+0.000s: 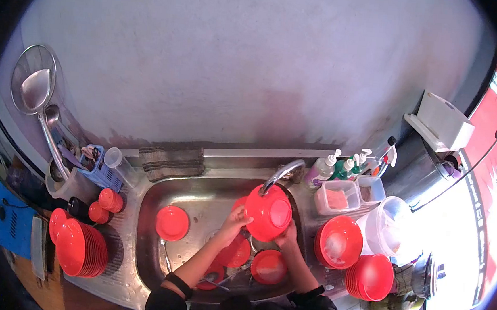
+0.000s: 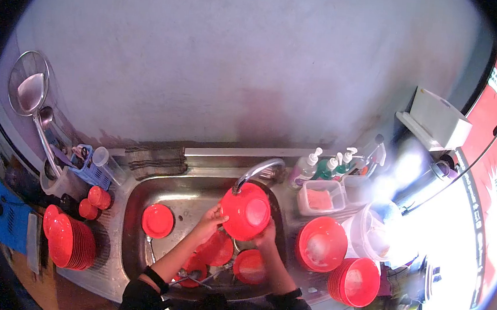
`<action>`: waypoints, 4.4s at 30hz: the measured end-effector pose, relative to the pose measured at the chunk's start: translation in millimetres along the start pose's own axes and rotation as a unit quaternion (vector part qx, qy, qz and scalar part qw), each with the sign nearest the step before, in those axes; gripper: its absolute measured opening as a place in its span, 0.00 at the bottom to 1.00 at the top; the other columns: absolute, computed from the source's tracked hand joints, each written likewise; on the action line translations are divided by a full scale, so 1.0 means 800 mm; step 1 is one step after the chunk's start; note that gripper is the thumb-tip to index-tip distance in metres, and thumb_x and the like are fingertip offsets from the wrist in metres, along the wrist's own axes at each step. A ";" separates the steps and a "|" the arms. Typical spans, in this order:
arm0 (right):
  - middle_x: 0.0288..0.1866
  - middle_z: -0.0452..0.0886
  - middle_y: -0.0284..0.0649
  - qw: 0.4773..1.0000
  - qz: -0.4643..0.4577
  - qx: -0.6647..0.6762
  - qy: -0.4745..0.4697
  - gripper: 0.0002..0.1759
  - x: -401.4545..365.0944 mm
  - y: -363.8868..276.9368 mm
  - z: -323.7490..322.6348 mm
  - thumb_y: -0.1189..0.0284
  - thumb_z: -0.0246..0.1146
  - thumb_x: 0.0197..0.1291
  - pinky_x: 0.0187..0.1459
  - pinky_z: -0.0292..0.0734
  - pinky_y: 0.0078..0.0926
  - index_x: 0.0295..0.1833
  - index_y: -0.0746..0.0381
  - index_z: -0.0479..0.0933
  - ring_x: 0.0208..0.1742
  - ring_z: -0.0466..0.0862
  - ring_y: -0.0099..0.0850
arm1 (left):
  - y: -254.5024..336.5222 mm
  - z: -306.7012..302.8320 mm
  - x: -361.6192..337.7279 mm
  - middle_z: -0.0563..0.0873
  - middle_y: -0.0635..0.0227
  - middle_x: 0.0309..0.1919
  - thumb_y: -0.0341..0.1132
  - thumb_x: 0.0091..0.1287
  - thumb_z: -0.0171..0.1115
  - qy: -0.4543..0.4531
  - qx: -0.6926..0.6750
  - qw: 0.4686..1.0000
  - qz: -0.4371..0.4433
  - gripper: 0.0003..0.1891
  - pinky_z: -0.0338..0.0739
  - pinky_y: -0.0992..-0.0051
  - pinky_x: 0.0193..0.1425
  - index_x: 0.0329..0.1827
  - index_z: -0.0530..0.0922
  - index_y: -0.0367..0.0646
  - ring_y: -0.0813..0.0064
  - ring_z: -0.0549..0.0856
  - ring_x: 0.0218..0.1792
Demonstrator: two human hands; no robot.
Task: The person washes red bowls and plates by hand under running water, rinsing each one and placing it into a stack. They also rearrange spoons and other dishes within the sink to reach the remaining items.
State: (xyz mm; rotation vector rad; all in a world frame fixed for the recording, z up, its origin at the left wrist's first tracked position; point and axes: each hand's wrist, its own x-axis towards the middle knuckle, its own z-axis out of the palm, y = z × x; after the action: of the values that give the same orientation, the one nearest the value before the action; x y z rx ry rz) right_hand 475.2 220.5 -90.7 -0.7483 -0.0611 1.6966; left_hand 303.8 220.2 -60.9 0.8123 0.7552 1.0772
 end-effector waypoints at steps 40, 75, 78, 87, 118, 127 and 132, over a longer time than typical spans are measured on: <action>0.55 0.61 0.38 0.910 -0.155 -0.365 -0.119 0.35 -0.003 0.006 -0.023 0.82 0.48 0.46 0.42 0.73 0.42 0.61 0.50 0.48 0.53 0.67 0.33 | -0.075 -0.110 -0.048 0.67 0.55 0.52 0.51 0.61 0.42 0.168 0.199 0.965 -0.027 0.27 0.62 0.64 0.52 0.57 0.57 0.42 0.62 0.69 0.51; 0.59 0.57 0.38 0.614 -0.472 -0.633 0.010 0.37 -0.040 0.000 0.043 0.87 0.44 0.38 0.59 0.51 0.27 0.61 0.62 0.49 0.60 0.57 0.30 | -0.054 -0.058 -0.057 0.68 0.60 0.53 0.46 0.62 0.32 0.090 -0.282 0.927 -0.229 0.25 0.54 0.71 0.59 0.55 0.61 0.38 0.67 0.66 0.55; 0.59 0.57 0.38 0.751 -0.412 -0.507 -0.092 0.37 -0.028 0.013 0.029 0.88 0.44 0.39 0.59 0.51 0.27 0.61 0.61 0.49 0.60 0.58 0.32 | -0.055 -0.055 -0.053 0.68 0.61 0.53 0.46 0.62 0.33 0.075 -0.285 0.927 -0.231 0.24 0.55 0.70 0.58 0.54 0.61 0.38 0.67 0.66 0.55; 0.58 0.58 0.39 0.937 -0.222 -0.268 -0.034 0.37 -0.033 0.042 0.015 0.87 0.48 0.41 0.58 0.54 0.27 0.62 0.58 0.48 0.60 0.58 0.31 | -0.058 -0.070 -0.024 0.74 0.60 0.43 0.47 0.62 0.33 0.104 -0.361 0.913 -0.156 0.23 0.59 0.66 0.57 0.47 0.65 0.36 0.65 0.71 0.48; 0.55 0.60 0.42 0.775 -0.294 -0.555 -0.074 0.40 -0.115 0.054 0.044 0.85 0.56 0.39 0.52 0.65 0.25 0.62 0.56 0.52 0.56 0.64 0.32 | -0.058 -0.067 -0.039 0.75 0.60 0.44 0.45 0.62 0.35 0.114 -0.410 0.885 -0.186 0.21 0.61 0.63 0.54 0.49 0.67 0.39 0.65 0.72 0.47; 0.51 0.62 0.43 0.365 -0.335 -0.846 -0.198 0.30 -0.170 0.035 0.056 0.74 0.60 0.39 0.50 0.65 0.31 0.53 0.43 0.67 0.54 0.62 0.42 | -0.005 -0.055 -0.064 0.75 0.60 0.45 0.53 0.59 0.40 -0.019 -0.305 0.943 -0.129 0.26 0.65 0.65 0.53 0.49 0.68 0.40 0.65 0.74 0.47; 0.54 0.60 0.39 0.323 -0.437 -0.815 -0.199 0.35 -0.169 0.018 0.045 0.76 0.58 0.36 0.50 0.64 0.39 0.53 0.34 0.65 0.55 0.62 0.42 | 0.034 -0.018 -0.068 0.73 0.63 0.47 0.48 0.60 0.45 0.029 -0.159 0.973 -0.163 0.22 0.67 0.69 0.52 0.51 0.66 0.41 0.69 0.74 0.48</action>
State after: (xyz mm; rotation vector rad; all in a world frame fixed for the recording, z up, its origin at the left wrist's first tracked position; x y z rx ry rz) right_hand 454.7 108.0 -8.7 -1.1909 -2.3614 0.0459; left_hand 263.5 178.4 -37.2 0.3684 0.7120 0.8978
